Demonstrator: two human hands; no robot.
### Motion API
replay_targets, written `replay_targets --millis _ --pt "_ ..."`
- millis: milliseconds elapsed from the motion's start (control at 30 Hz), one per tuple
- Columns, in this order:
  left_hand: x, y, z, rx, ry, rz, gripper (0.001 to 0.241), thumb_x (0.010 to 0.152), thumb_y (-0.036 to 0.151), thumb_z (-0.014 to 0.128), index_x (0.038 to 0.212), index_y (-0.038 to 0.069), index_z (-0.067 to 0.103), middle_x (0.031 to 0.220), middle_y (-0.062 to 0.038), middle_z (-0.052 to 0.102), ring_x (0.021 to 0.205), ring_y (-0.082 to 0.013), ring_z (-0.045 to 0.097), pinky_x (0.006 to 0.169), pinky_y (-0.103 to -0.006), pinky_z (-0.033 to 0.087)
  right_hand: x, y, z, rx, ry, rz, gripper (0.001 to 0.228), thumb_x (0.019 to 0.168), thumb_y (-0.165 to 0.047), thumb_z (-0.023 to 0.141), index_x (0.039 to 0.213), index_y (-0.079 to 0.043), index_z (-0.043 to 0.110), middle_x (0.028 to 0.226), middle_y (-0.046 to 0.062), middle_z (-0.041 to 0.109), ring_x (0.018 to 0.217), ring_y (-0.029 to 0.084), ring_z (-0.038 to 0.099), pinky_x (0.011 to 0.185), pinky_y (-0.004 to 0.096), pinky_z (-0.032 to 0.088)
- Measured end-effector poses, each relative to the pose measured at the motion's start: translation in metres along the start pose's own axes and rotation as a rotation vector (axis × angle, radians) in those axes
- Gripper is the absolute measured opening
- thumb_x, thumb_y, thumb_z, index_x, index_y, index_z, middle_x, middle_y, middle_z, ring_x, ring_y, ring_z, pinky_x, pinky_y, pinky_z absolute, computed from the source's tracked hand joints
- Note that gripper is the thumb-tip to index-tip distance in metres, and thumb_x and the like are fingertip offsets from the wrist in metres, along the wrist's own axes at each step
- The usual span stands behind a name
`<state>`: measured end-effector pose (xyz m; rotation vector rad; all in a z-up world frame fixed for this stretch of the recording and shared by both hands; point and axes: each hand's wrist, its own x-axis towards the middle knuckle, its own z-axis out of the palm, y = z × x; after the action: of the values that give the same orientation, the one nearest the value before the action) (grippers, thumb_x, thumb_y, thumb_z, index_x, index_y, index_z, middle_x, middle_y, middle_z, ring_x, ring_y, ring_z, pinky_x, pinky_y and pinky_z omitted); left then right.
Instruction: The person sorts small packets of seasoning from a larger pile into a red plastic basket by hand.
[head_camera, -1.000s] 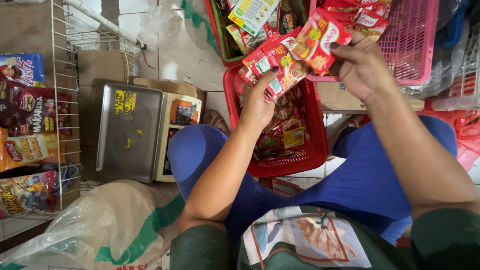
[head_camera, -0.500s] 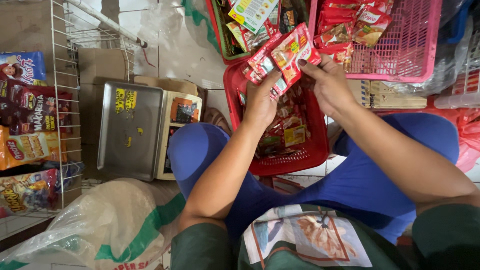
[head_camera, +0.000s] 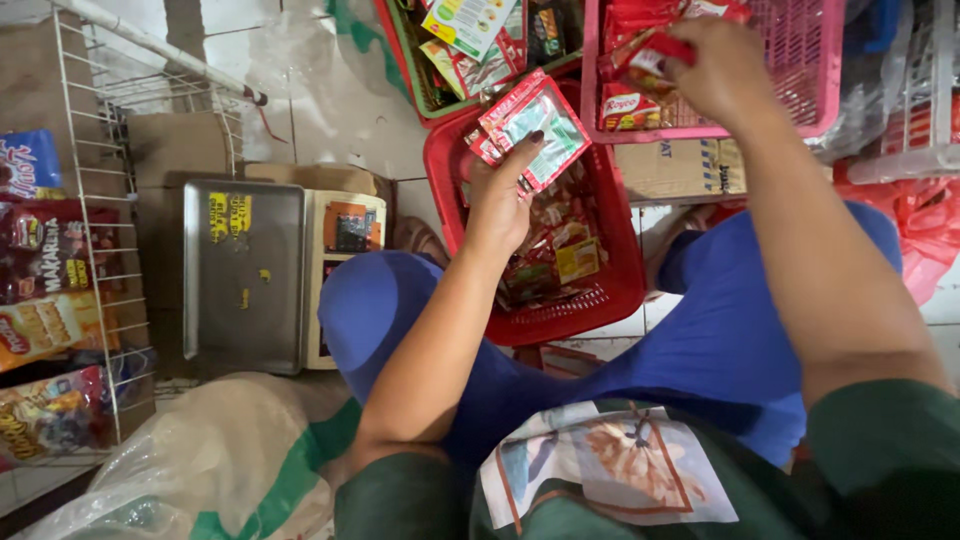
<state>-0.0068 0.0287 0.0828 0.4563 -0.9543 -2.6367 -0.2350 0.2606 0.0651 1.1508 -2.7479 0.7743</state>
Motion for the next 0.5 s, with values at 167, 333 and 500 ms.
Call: replay_targets --millis 167,333,500 --pt "-0.006 0.000 0.003 -0.038 -0.031 -0.053 0.030 0.095 0.000 0.073 0.125 0.002 0.066 0.119 -0.007 0.072 0.111 -0.0194 0.070 0.098 -0.0381 0.057 0.007 -0.004 0.030 -0.263 -0.128 -0.053 0.036 0.077 -0.023 0.081 0.111 -0.012 0.080 0.106 0.019 0.073 0.101 0.041 0.067 0.091 0.066 0.043" --pt "-0.005 -0.003 0.004 -0.059 -0.075 -0.089 0.033 0.095 -0.001 0.073 0.127 0.003 0.065 0.121 -0.008 0.072 0.112 -0.0200 0.070 0.099 -0.0378 0.056 0.011 -0.035 0.018 -0.050 0.033 0.008 0.033 0.091 -0.021 0.077 0.122 -0.008 0.075 0.117 0.018 0.070 0.111 0.034 0.068 0.091 0.054 0.048" --pt "-0.001 -0.010 -0.003 -0.046 -0.083 -0.069 0.035 0.093 -0.002 0.072 0.128 0.002 0.065 0.122 -0.008 0.072 0.112 -0.0203 0.070 0.099 -0.0381 0.056 0.012 -0.081 0.008 1.005 -0.188 0.249 0.027 0.115 -0.023 0.063 0.135 -0.008 0.070 0.123 0.007 0.074 0.112 0.015 0.069 0.098 0.028 0.055"
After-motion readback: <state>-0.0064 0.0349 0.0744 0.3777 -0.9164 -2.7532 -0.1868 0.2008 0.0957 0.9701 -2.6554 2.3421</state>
